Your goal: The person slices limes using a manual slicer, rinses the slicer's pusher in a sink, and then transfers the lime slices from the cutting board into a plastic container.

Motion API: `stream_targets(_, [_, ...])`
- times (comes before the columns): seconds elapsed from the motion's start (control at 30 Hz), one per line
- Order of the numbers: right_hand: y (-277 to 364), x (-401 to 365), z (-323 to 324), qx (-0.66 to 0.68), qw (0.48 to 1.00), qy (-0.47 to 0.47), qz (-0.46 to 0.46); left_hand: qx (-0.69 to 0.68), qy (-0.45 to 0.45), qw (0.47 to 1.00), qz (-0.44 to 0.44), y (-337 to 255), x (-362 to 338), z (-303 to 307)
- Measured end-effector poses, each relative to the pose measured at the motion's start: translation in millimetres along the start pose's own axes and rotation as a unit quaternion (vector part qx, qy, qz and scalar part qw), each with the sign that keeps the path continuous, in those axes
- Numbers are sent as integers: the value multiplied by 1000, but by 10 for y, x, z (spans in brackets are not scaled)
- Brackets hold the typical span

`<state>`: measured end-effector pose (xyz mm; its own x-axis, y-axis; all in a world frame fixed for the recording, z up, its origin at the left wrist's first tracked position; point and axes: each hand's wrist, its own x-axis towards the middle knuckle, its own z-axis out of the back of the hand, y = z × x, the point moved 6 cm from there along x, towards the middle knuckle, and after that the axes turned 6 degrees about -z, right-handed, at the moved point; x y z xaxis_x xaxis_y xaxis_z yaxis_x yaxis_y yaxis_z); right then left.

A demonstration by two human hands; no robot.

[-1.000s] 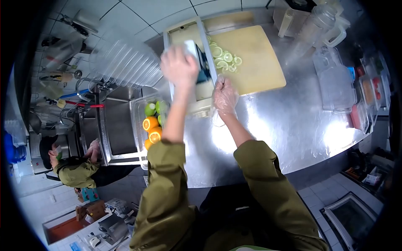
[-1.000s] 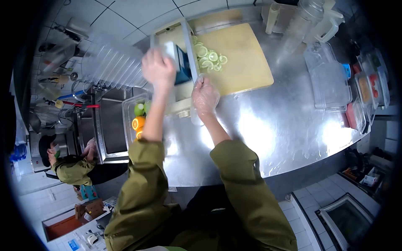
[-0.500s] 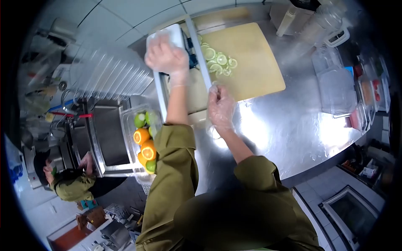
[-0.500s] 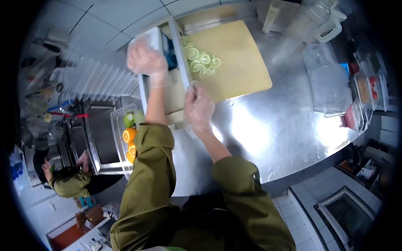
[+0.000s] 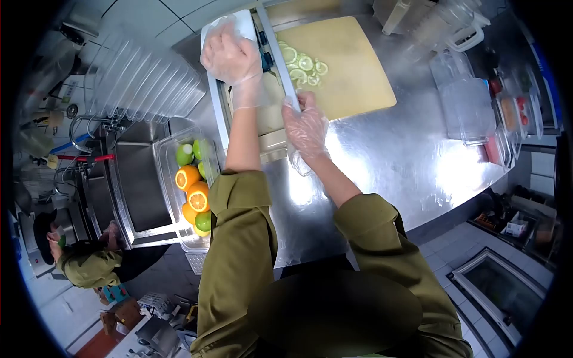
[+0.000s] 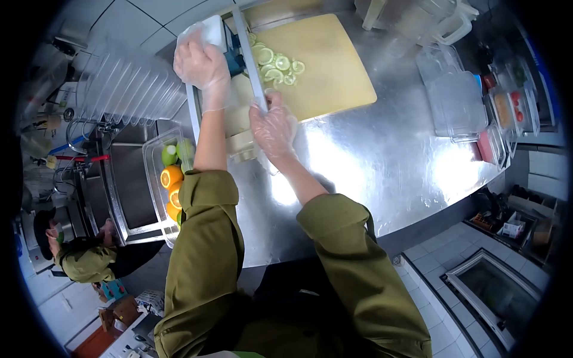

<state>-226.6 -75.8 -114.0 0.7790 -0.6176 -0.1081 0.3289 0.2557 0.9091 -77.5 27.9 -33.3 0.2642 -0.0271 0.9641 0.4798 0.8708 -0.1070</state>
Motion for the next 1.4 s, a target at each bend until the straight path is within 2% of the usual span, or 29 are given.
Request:
stream_targets(0.07, [-13,21,-23,-8,1000,-4,5,-3,0,1000,-16,19,9,-23])
stream_targets(0.17, [-6,33,-38,13,999,42,-18,9,-26,998,-61,151,25,-295])
stream_targets(0.2, [-18,33,-53,34,999,23,27,62,12,997,-51,209,48,-393])
stream_targets(0.3, [-57,56,-60,32,996,68,-42,56,-24,996,-65,279,120,-639])
stream_targets(0.33, [-62,50,-74,44,996,60,-39,45,29,997,-62,340,116,-705])
stream_targets(0.43, [-60,71,-38,45,998,48,-26,134,256,956,46,275,302,-741])
stream_targets(0.47, [-52,46,-12,31,998,49,-30,132,173,976,0,258,314,-726])
stream_targets(0.57, [-59,61,-20,-3,1000,28,-9,-2,225,974,-38,535,579,-980])
stream_targets(0.6, [-53,64,-22,-6,1000,24,-5,0,245,966,-76,805,530,-1251])
stream_targets(0.7, [-24,30,0,-9,1000,18,-12,-89,308,946,47,628,530,-968])
stream_targets(0.73, [-10,40,17,-8,1000,15,-15,-59,358,929,74,493,580,-770])
stream_targets(0.8, [-24,50,18,-15,1000,6,-8,-29,316,946,72,263,455,-371])
stream_targets(0.83, [-34,47,8,-17,1000,3,-5,-19,272,961,34,177,353,-171])
stream_targets(0.93, [-19,43,22,-27,999,-26,18,-29,239,970,28,-157,183,457])
stream_targets(0.97, [-18,36,25,-20,999,-33,27,29,164,986,-19,-343,124,681])
stream_targets(1.0, [-21,33,29,-14,998,-41,36,42,173,984,-14,-448,66,832])
stream_targets(1.03, [-10,41,39,-9,998,-49,44,62,141,988,-23,-545,6,962])
stream_targets(1.1, [14,40,48,-7,999,-40,33,25,123,991,-36,-651,18,1057])
stream_targets(1.2, [25,23,64,-12,999,-35,27,9,107,994,-32,-378,168,549])
stream_targets(1.27, [23,29,70,8,999,-32,30,66,91,993,-25,-121,312,-65])
stream_targets(1.33, [3,50,57,36,998,-39,39,110,139,984,-34,169,438,-670])
stream_targets(1.4, [15,72,78,25,996,-58,67,91,111,989,-38,193,520,-880])
